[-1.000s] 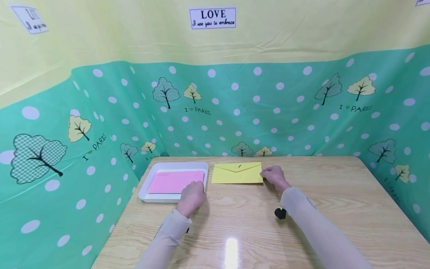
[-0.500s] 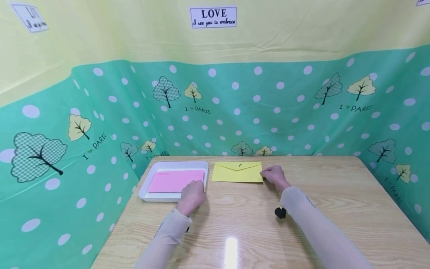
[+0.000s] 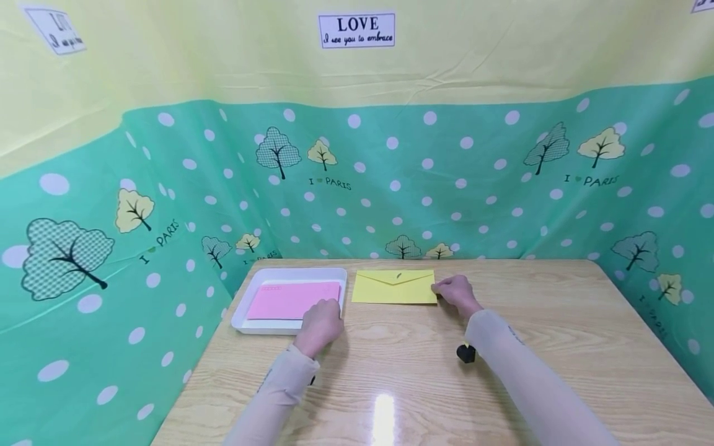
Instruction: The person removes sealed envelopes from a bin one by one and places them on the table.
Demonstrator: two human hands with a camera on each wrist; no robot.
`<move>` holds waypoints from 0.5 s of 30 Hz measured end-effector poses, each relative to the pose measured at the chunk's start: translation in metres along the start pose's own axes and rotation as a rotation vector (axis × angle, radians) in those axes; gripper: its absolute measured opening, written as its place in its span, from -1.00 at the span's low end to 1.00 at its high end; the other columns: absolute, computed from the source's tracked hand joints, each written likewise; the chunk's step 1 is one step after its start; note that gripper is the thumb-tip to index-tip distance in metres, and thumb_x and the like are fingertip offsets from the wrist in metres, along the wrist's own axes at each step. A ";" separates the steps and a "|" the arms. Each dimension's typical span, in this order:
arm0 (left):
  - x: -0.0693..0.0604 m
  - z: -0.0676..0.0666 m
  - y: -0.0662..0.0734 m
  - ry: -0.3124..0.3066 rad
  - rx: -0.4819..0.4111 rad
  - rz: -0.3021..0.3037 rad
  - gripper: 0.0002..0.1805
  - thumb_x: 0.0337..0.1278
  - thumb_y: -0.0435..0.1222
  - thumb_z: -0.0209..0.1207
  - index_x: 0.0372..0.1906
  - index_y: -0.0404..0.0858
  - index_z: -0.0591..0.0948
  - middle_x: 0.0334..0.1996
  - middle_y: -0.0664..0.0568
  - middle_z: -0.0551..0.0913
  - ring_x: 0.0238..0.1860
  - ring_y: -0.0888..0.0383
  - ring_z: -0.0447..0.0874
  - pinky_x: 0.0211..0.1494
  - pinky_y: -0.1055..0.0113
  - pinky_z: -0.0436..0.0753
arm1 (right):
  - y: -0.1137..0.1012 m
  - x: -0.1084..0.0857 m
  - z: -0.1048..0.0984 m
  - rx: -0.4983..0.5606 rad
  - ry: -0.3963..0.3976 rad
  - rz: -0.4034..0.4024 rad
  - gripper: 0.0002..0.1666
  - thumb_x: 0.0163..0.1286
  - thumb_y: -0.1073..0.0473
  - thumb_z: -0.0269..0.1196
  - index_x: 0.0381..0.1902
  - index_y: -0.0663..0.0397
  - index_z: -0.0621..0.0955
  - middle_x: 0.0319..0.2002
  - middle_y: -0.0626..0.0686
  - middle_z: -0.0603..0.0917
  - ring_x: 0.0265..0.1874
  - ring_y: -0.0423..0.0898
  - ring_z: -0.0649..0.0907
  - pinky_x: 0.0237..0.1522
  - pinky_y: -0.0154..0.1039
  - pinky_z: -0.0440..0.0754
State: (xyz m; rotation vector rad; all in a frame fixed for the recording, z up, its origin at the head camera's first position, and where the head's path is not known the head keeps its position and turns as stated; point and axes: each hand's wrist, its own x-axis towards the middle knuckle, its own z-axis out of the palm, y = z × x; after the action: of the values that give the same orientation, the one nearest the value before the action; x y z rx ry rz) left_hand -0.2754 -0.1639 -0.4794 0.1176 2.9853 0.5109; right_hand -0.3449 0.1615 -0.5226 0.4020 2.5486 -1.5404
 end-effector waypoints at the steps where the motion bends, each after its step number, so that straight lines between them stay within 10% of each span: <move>1: 0.000 0.000 0.000 0.001 0.002 0.000 -0.81 0.18 -0.54 0.25 -0.48 -0.28 0.58 -0.62 -0.03 0.52 -0.62 0.10 0.43 -0.56 0.27 0.42 | 0.000 0.000 -0.001 0.003 -0.002 0.004 -0.56 0.48 0.14 0.34 0.13 0.41 0.68 -0.06 0.25 0.64 -0.25 0.03 0.54 -0.18 -0.11 0.54; 7: -0.001 0.000 0.002 -0.003 -0.004 -0.010 -0.84 0.18 -0.54 0.26 -0.46 -0.29 0.60 -0.61 -0.04 0.53 -0.61 0.09 0.44 -0.56 0.27 0.43 | -0.002 -0.002 -0.002 0.007 -0.010 0.006 -0.55 0.48 0.16 0.32 0.17 0.40 0.65 0.23 0.36 0.59 0.16 0.22 0.56 0.18 0.09 0.56; 15: -0.002 0.000 0.001 0.004 -0.008 0.001 -0.83 0.18 -0.54 0.25 -0.47 -0.29 0.59 -0.62 -0.03 0.51 -0.63 0.11 0.43 -0.57 0.29 0.41 | -0.004 -0.006 0.000 -0.002 0.006 -0.008 -0.54 0.47 0.17 0.31 0.18 0.42 0.64 0.25 0.38 0.58 0.15 0.22 0.57 0.17 0.08 0.56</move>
State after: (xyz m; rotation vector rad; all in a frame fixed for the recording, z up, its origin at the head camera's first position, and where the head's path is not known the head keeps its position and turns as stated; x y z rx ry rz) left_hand -0.2738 -0.1630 -0.4784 0.1171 2.9874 0.5234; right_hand -0.3404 0.1589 -0.5180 0.3971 2.5598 -1.5416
